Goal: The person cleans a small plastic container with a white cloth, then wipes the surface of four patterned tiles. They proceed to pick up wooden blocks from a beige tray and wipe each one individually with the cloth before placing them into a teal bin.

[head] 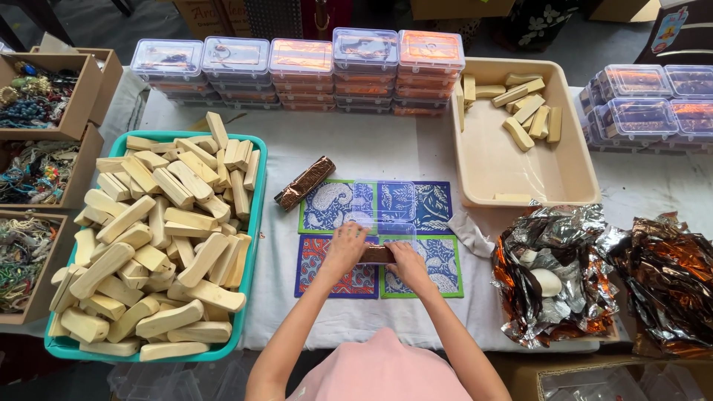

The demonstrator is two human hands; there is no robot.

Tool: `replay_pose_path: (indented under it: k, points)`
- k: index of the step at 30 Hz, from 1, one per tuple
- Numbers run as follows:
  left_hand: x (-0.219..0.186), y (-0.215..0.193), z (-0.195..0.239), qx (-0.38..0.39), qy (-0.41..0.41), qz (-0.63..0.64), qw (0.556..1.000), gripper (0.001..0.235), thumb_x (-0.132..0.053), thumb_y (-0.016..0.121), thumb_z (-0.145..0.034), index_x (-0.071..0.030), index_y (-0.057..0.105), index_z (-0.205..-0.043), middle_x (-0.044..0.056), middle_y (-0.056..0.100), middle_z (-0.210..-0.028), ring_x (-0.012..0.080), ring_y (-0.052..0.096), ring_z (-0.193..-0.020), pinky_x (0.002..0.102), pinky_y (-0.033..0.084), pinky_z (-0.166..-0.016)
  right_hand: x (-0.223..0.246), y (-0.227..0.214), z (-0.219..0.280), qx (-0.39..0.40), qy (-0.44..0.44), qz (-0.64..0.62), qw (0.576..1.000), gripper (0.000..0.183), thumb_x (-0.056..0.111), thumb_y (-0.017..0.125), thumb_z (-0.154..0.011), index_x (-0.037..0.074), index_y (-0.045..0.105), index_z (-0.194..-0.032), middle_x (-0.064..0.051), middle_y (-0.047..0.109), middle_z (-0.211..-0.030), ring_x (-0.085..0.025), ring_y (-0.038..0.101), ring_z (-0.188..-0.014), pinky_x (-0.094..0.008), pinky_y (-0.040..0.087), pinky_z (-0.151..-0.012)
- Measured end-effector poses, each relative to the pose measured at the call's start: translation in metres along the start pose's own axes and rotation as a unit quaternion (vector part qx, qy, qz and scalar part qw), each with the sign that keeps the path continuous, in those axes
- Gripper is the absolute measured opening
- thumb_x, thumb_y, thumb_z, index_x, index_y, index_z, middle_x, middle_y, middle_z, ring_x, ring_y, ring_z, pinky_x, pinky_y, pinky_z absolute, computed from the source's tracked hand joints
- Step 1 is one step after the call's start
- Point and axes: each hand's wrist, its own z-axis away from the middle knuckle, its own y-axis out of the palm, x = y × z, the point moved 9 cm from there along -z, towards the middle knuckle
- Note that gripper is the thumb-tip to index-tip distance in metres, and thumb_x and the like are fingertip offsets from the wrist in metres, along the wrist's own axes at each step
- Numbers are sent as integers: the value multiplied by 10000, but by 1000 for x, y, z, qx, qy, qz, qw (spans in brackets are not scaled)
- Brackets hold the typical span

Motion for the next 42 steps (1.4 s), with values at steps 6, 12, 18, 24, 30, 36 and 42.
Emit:
replay_pose_path:
  k: [6, 12, 18, 24, 30, 36, 42]
  points:
    - [-9, 28, 16, 117, -16, -14, 993, 472, -486, 693, -910, -129, 682, -1218, 51, 655, -1097, 229, 616, -1074, 482, 380, -1052, -7, 4, 1, 25, 36, 13, 999, 627, 132, 833, -762, 108, 585, -1338, -72, 657, -1249, -299, 566, -1212, -445, 480, -955]
    - [-12, 19, 11, 111, 1, -37, 993, 495, -544, 669, -896, -128, 700, -1162, 59, 659, -1129, 269, 542, -1241, 612, 282, -1149, -6, -3, -1, 39, 38, 53, 997, 663, 221, 864, -736, 186, 593, -1340, -9, 667, -1268, -232, 505, -1237, -547, 267, -1037]
    - [-15, 7, 11, 182, -14, -28, 983, 771, -666, 779, -734, -86, 658, -1228, 84, 612, -1215, 276, 454, -1327, 656, 177, -1183, -21, 6, 4, 24, 30, 29, 999, 648, 280, 859, -761, 220, 602, -1353, -7, 666, -1272, -221, 547, -1241, -526, 257, -1073]
    - [-8, 23, 17, 120, -12, -33, 992, 882, -516, 867, -709, -109, 550, -1425, 71, 626, -1206, 258, 467, -1312, 629, 178, -1207, -16, -15, 2, -40, 3, 11, 999, 817, 286, 911, -661, 79, 500, -1336, -126, 589, -1272, -306, 570, -1175, -545, 293, -1022]
    - [-6, 23, 16, 105, -21, -15, 994, 741, -482, 872, -690, -125, 615, -1286, 54, 651, -1190, 272, 444, -1346, 624, 149, -1214, -25, -6, 12, -58, 6, -2, 998, 663, 321, 882, -737, 105, 544, -1266, -52, 648, -1178, -260, 643, -1094, -491, 332, -1081]
    - [-9, 15, 14, 123, -16, -31, 992, 679, -532, 869, -712, -80, 663, -1176, 79, 645, -1177, 297, 401, -1375, 617, 138, -1225, -4, -36, 13, -110, 15, 53, 992, 632, 397, 899, -636, 130, 666, -1158, -19, 690, -1091, -263, 590, -1118, -501, 324, -1000]
    - [-4, 30, 17, 115, -10, -12, 993, 737, -588, 844, -720, -56, 652, -1191, 95, 626, -1197, 295, 392, -1343, 537, 226, -1168, -19, -19, 16, -105, -1, 54, 993, 627, 430, 883, -681, 140, 667, -1192, -50, 674, -1142, -219, 604, -1123, -473, 339, -1024]
